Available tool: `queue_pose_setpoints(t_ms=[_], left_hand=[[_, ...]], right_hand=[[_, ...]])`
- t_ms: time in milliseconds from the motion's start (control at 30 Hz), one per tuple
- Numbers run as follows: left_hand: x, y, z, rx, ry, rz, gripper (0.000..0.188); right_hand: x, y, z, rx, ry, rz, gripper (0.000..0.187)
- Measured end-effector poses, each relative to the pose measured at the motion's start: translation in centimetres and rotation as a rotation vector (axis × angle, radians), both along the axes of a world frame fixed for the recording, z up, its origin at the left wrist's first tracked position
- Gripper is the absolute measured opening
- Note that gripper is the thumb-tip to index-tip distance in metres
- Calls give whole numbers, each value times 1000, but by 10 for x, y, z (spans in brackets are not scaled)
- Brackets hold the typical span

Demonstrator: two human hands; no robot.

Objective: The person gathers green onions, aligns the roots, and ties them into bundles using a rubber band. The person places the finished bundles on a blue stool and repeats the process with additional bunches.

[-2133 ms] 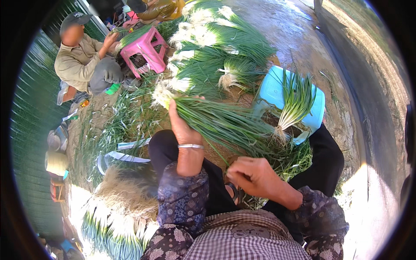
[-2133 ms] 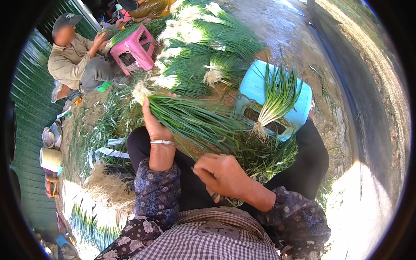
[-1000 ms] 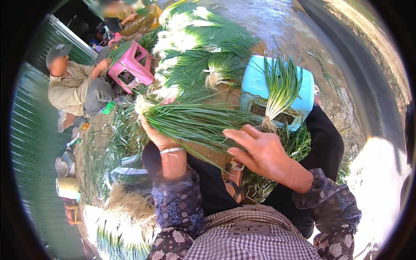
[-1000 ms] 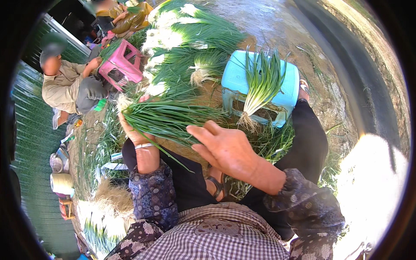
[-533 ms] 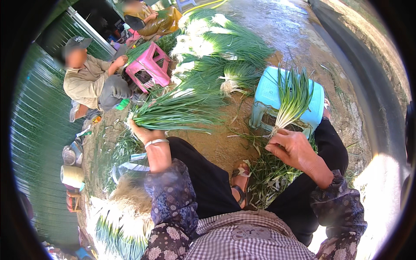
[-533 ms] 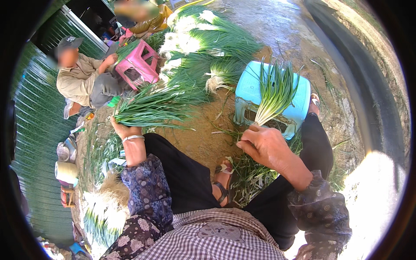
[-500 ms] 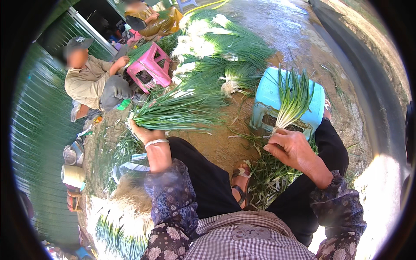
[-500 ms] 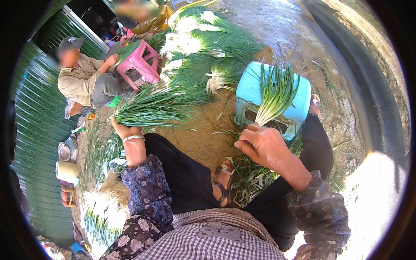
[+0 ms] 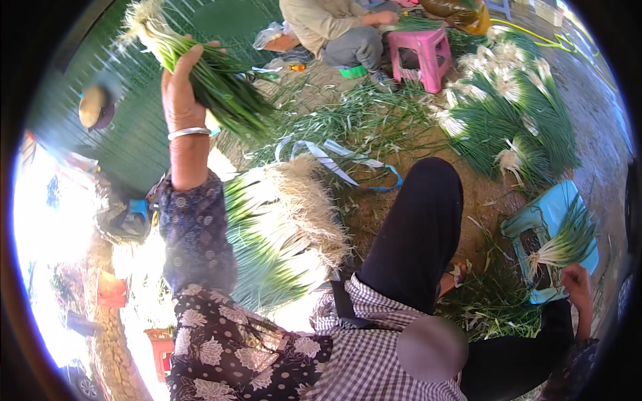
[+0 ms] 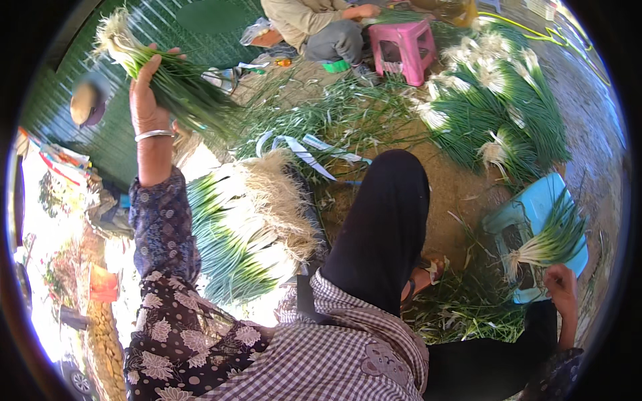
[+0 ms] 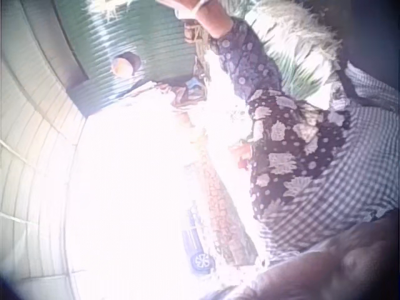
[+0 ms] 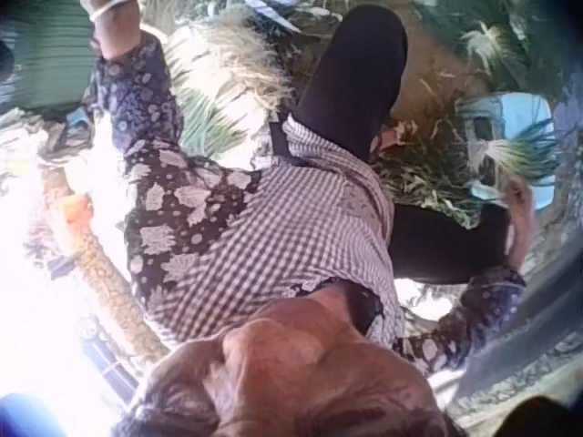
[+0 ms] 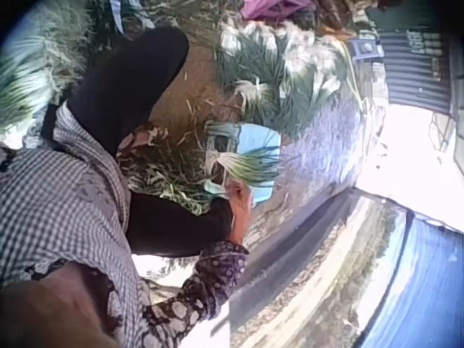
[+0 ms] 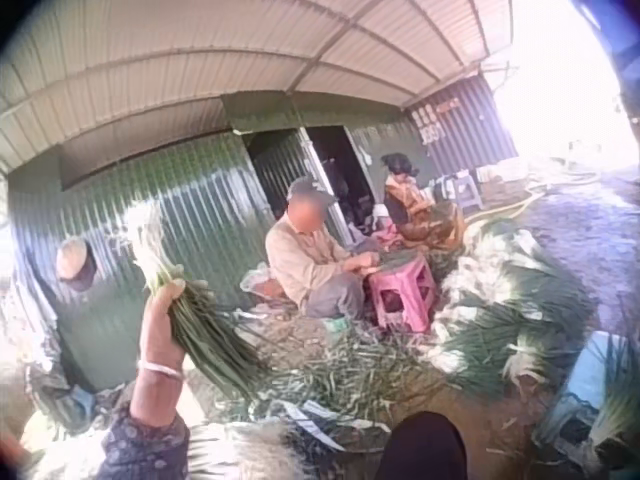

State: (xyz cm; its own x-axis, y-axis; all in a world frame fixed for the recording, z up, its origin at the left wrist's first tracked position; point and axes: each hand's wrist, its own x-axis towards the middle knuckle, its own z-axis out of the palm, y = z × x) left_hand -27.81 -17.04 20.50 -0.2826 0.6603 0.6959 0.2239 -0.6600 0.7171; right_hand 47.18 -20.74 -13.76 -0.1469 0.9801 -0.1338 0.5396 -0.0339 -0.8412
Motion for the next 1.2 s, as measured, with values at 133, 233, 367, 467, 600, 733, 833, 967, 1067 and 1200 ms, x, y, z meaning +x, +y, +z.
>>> queue_pose_setpoints(t_ms=[133, 233, 367, 467, 600, 733, 833, 967, 1067, 1200], left_hand=[[-52, -85, 34, -101, 468, 495, 46], [-91, -125, 29, -307, 807, 725, 50], [-85, -164, -21, -418, 1117, 875, 61], [-88, -196, -73, -507, 1134, 787, 66], [-53, -232, -120, -720, 1130, 679, 69], [-19, -237, -146, -779, 1130, 641, 69], [-11, -235, -185, -742, 1149, 664, 83], [-7, -239, -242, -888, 1250, 717, 107], [-28, -238, -246, -800, 1171, 736, 96], [-52, -244, -228, -738, 1136, 781, 76]], right_hand=[[19, 0, -7, -375, -121, -65, 14], [46, -7, -35, -397, -84, -72, 20], [50, -19, -39, -512, -96, 32, 25], [60, -22, -39, -525, -114, 87, 26], [48, -36, -31, -463, -99, 63, 22], [57, -46, -40, -427, -2, 16, 26], [64, -71, -69, -227, 309, -180, 23], [41, -54, -59, -326, 122, -169, 22], [28, -43, -50, -357, 73, -171, 22], [14, -20, -49, -370, 50, -166, 21]])
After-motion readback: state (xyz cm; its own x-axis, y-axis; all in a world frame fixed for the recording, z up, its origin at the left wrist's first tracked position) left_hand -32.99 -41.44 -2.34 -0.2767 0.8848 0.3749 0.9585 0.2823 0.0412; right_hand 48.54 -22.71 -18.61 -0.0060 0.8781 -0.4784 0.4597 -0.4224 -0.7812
